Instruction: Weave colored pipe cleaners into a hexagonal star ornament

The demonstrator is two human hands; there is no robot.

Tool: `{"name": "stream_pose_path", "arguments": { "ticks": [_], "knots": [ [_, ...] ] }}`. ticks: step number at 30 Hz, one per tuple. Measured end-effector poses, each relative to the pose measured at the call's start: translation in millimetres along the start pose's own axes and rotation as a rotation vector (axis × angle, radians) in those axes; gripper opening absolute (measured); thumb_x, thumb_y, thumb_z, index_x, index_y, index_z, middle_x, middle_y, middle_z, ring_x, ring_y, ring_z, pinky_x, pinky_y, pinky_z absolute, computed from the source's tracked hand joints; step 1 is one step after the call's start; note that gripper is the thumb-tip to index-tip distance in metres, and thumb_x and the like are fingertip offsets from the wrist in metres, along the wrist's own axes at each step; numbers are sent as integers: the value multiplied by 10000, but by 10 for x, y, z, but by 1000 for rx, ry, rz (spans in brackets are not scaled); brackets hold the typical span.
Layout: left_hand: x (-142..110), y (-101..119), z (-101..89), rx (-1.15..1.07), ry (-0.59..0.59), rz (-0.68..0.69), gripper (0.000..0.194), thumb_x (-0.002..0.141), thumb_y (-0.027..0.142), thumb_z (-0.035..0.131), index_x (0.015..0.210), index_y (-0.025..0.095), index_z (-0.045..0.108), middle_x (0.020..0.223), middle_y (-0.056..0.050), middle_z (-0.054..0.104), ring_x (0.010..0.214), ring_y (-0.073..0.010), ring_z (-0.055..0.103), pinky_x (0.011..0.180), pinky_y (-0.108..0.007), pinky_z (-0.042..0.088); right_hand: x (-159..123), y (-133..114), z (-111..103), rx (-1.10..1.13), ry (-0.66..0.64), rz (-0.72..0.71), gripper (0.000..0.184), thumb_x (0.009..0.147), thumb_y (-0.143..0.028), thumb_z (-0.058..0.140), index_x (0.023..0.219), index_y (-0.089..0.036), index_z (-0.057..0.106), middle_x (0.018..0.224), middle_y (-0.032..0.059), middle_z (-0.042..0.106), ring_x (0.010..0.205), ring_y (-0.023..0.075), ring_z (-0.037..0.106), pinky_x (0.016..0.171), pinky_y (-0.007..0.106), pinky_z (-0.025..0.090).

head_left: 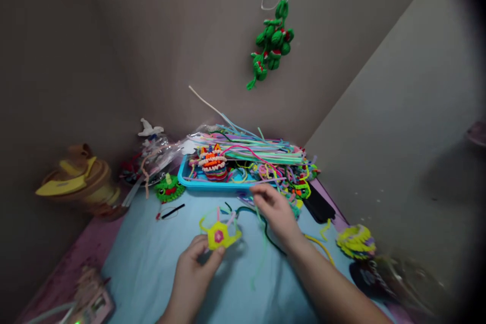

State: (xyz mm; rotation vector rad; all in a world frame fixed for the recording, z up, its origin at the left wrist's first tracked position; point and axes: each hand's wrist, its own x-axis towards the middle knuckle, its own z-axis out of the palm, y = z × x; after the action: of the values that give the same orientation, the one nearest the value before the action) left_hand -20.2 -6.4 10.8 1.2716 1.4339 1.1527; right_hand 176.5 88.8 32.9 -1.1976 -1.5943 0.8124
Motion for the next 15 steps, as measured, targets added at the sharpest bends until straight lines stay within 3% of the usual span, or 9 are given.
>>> {"name": "stream_pose_path", "arguments": {
  "ticks": [2,7,11,15],
  "knots": [
    [24,-5,-22,-51,14,-94,321,732,461,660,624,160,662,671,-39,614,673,-195,553,648,-284,434,419,22,-22,-361,-40,-99,207,874,-290,506,936,-198,680,946,64,696,869,192,641,741,297,511],
    [55,-8,-61,-47,125,-70,344,694,480,665,603,148,661,679,-39,600,668,-189,535,639,-274,423,1249,151,179,-610,-128,-129,245,815,-105,506,952,-160,701,1038,107,710,1020,234,608,952,363,426],
    [64,-23,-99,4,170,-32,312,711,437,654,576,156,645,641,-25,555,653,-184,520,635,-277,422,1490,227,349,-753,-183,-133,240,814,-113,512,984,-142,680,1118,158,666,1103,278,546,976,395,385],
    [75,-53,-128,14,187,-30,287,717,402,656,565,160,629,626,-12,521,645,-179,507,632,-275,416,1610,171,367,-804,-199,-130,162,829,-192,526,880,-162,677,1046,148,678,1088,282,537,950,378,388]
  ]
}}
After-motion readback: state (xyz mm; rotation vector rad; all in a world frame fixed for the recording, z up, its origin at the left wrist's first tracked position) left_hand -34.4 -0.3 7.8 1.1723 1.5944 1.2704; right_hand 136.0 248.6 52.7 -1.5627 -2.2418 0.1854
